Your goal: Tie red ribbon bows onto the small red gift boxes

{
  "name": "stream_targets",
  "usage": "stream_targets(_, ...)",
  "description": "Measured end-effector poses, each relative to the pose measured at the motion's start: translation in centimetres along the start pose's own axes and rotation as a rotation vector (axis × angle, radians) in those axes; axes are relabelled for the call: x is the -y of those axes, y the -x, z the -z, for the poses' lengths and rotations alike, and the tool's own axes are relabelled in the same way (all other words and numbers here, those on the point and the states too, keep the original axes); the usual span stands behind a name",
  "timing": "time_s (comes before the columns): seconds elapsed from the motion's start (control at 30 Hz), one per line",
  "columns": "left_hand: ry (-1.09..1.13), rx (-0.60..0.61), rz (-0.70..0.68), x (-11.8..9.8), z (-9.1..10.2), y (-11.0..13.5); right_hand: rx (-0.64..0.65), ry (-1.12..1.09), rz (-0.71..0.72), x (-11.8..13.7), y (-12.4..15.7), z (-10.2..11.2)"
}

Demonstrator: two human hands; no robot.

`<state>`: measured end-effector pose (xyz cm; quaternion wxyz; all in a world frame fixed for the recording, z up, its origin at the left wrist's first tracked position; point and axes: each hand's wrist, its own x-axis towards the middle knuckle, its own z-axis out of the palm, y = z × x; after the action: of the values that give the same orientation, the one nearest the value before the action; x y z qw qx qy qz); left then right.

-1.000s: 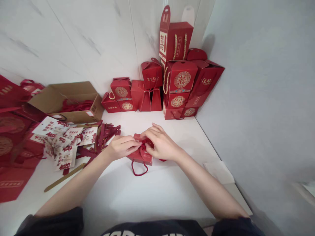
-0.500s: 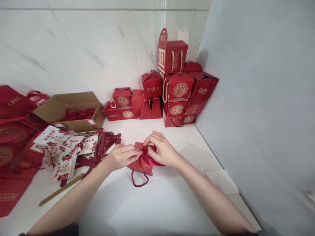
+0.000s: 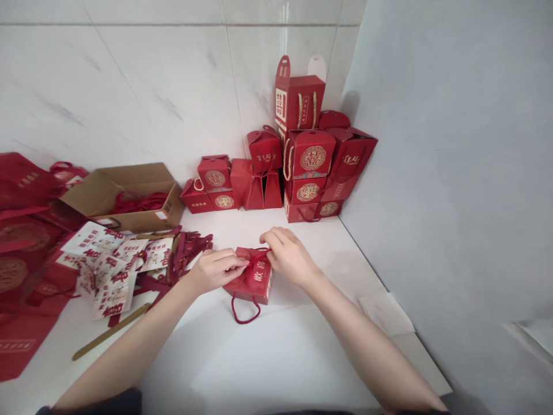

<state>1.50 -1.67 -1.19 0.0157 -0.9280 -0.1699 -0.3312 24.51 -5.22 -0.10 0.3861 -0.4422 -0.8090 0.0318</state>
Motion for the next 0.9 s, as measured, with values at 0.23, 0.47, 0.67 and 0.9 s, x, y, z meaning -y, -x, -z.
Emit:
stream_targets(0.23, 0.021, -0.009, -0.004, -0.1, 0.1, -0.2, 0.086, 0.115, -0.333, -3.2, 1.3, 5.9)
stream_targets(0.47, 0.003, -0.014, -0.028, -0.1, 0.0, -0.1, 0.732, -0.782, -0.518, -1.9, 1.7, 4.4)
stream_targets(0.67, 0.087, 0.024, 0.020, 0.2, -0.1, 0.1, 0.472, -0.913, -0.655, -0.4, 0.8, 0.9)
stream_targets(0.9, 0.413, 0.271, 0.555, -0.1, 2.2, -1.7, 0.459, -0.949, -0.703, -0.8, 1.5, 0.9)
